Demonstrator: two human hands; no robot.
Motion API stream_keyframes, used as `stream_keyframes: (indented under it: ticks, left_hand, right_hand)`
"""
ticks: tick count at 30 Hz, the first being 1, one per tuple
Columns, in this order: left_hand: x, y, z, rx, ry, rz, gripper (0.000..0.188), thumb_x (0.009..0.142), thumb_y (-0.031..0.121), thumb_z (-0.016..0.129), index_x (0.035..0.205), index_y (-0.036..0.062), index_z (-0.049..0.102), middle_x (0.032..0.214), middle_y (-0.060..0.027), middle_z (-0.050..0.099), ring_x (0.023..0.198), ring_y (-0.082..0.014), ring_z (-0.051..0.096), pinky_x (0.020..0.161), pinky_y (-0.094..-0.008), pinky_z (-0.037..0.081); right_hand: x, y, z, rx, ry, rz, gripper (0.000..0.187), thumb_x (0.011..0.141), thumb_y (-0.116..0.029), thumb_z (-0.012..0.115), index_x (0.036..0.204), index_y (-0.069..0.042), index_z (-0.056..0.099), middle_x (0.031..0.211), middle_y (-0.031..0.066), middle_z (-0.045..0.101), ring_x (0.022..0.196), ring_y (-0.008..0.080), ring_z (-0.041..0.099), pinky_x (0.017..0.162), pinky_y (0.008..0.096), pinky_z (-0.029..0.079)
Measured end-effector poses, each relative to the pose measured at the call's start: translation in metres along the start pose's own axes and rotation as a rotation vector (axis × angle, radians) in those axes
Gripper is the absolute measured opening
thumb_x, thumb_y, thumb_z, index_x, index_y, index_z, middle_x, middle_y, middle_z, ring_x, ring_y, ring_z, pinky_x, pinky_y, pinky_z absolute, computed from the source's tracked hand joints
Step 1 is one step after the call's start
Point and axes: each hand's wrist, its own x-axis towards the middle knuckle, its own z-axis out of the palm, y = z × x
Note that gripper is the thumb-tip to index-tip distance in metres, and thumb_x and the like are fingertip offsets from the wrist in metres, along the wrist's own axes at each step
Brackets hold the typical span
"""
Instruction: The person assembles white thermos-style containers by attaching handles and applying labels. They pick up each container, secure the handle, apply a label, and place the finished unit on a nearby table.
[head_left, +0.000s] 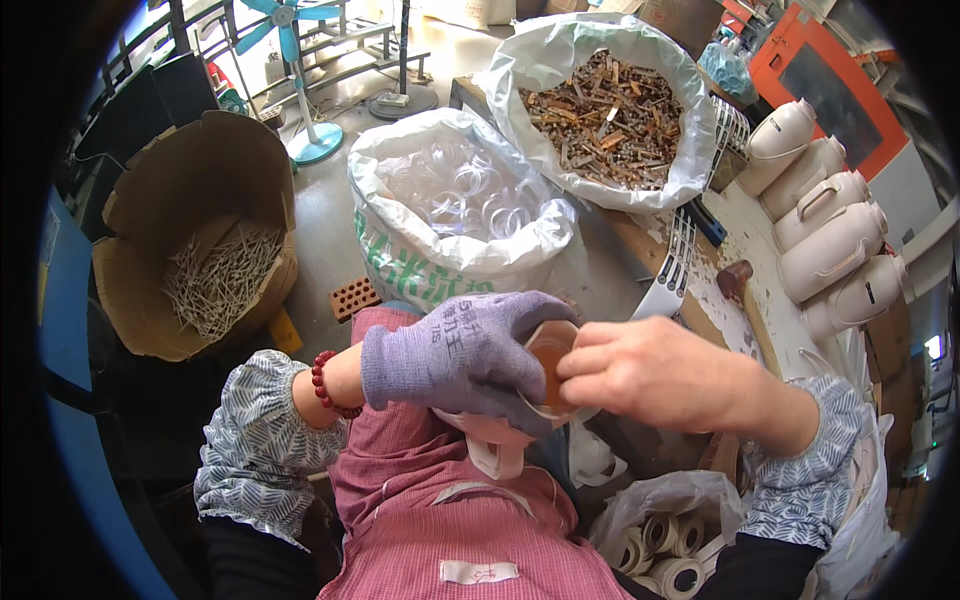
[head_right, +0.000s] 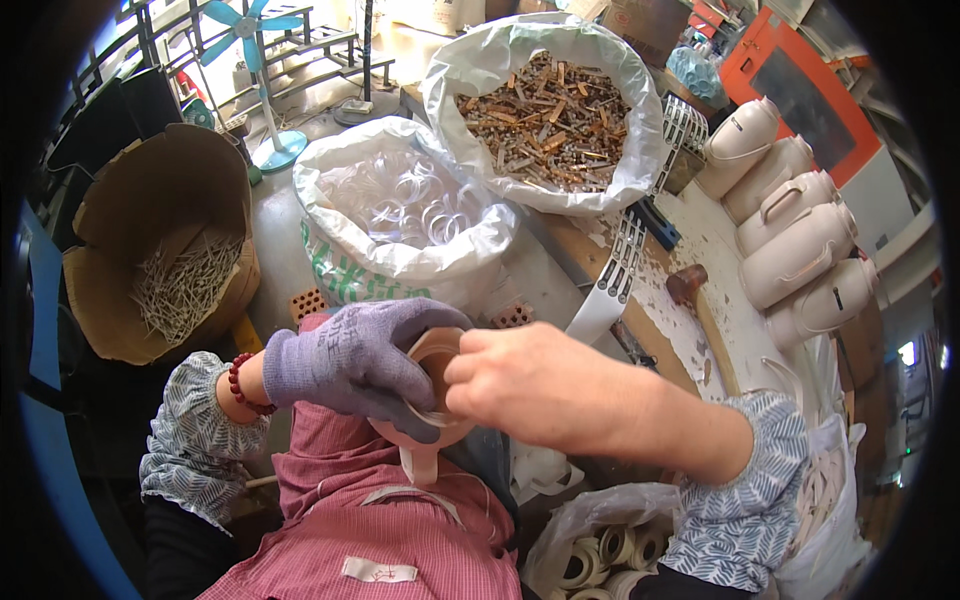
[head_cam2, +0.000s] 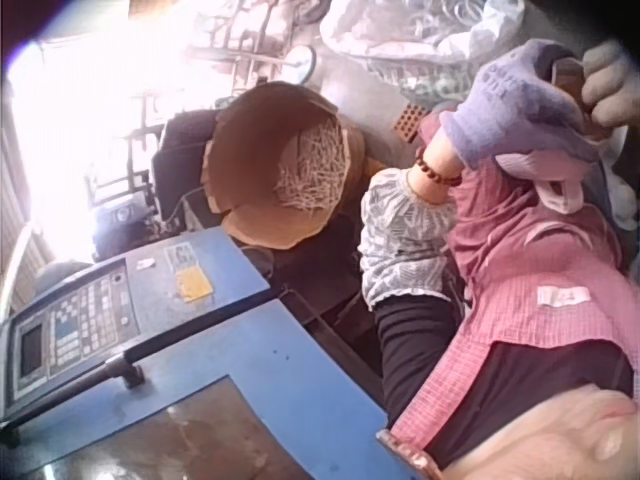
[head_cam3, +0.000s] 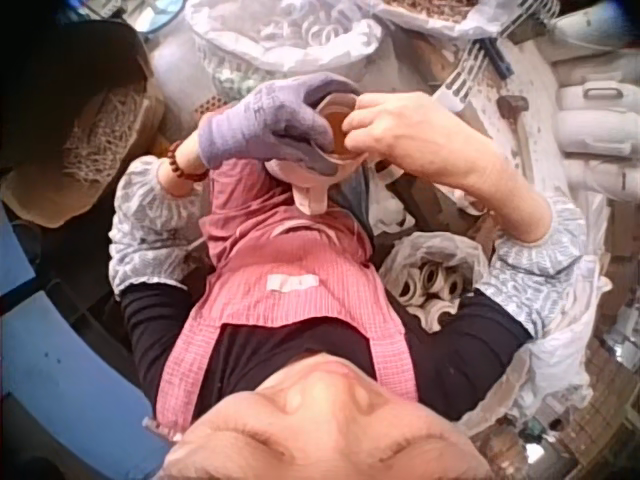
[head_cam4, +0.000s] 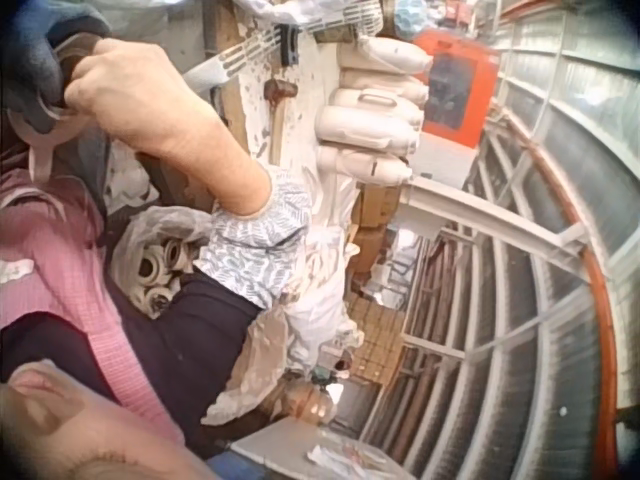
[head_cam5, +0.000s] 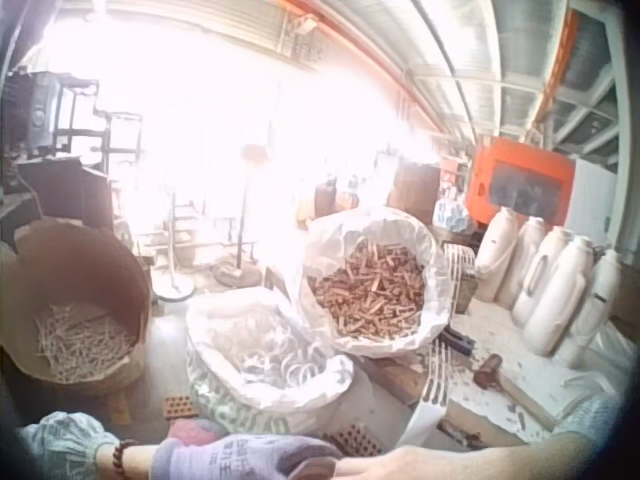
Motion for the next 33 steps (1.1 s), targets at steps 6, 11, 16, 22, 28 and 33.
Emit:
stream_keyframes:
  ticks: [6,11,16,22,28,33]
  left_hand:
    - [-0.005,0.005,0.006,0.067,-0.017,0.030,0.029,0.067,0.026,0.084,0.093,0.0156,0.074,0.123,-0.0196,0.053,0.105,-0.0357,0.057,0.089,-0.0404,0.047]
    - [-0.001,0.007,0.011,0.105,-0.066,0.049,0.027,0.070,0.027,0.083,0.093,0.0179,0.074,0.123,-0.0186,0.052,0.106,-0.0358,0.056,0.088,-0.0413,0.047]
    - [0.014,0.016,0.015,0.153,-0.158,0.167,0.028,0.071,0.029,0.081,0.095,0.0171,0.072,0.117,-0.0167,0.052,0.101,-0.0346,0.056,0.084,-0.0418,0.047]
    - [-0.006,0.030,-0.016,0.259,0.190,-0.100,0.030,0.061,0.027,0.088,0.076,0.0116,0.067,0.117,-0.0173,0.054,0.100,-0.0345,0.061,0.087,-0.0408,0.048]
    - [-0.026,-0.006,-0.065,-0.157,0.567,-0.820,0.021,0.090,0.018,0.063,0.093,-0.0029,0.064,0.084,-0.0025,0.057,0.069,-0.0076,0.054,0.063,-0.0213,0.043]
    - [-0.036,-0.045,-0.060,0.103,0.517,-0.586,0.008,0.086,0.003,0.063,0.093,0.0009,0.065,0.106,-0.0099,0.056,0.105,-0.0173,0.051,0.091,-0.0299,0.043]
  right_hand:
    - [0.016,0.006,0.030,-0.175,0.217,-0.137,0.005,0.072,-0.016,0.060,0.069,-0.013,0.058,0.072,-0.0018,0.059,0.081,0.0166,0.059,0.068,0.0302,0.050]
    - [0.009,0.001,0.045,-0.169,0.262,-0.060,0.006,0.069,-0.017,0.061,0.064,-0.013,0.061,0.073,-0.0018,0.061,0.085,0.0183,0.059,0.068,0.0311,0.048]
    - [-0.015,-0.013,0.041,-0.008,0.185,-0.073,0.008,0.072,-0.017,0.058,0.069,-0.012,0.062,0.079,-0.0016,0.061,0.090,0.0194,0.056,0.068,0.0317,0.045]
    - [-0.071,0.032,0.052,0.017,0.850,0.043,0.022,0.080,-0.008,0.060,0.100,-0.004,0.068,0.109,0.0106,0.065,0.112,0.0272,0.055,0.094,0.0384,0.046]
    - [-0.139,0.222,0.192,-0.264,0.912,1.029,0.027,0.082,-0.014,0.066,0.109,-0.008,0.067,0.116,0.0076,0.065,0.111,0.0290,0.056,0.095,0.0403,0.044]
    - [-0.123,0.233,0.181,-0.204,1.045,1.069,0.022,0.078,-0.014,0.070,0.098,-0.007,0.066,0.095,0.0083,0.066,0.092,0.0293,0.059,0.080,0.0405,0.047]
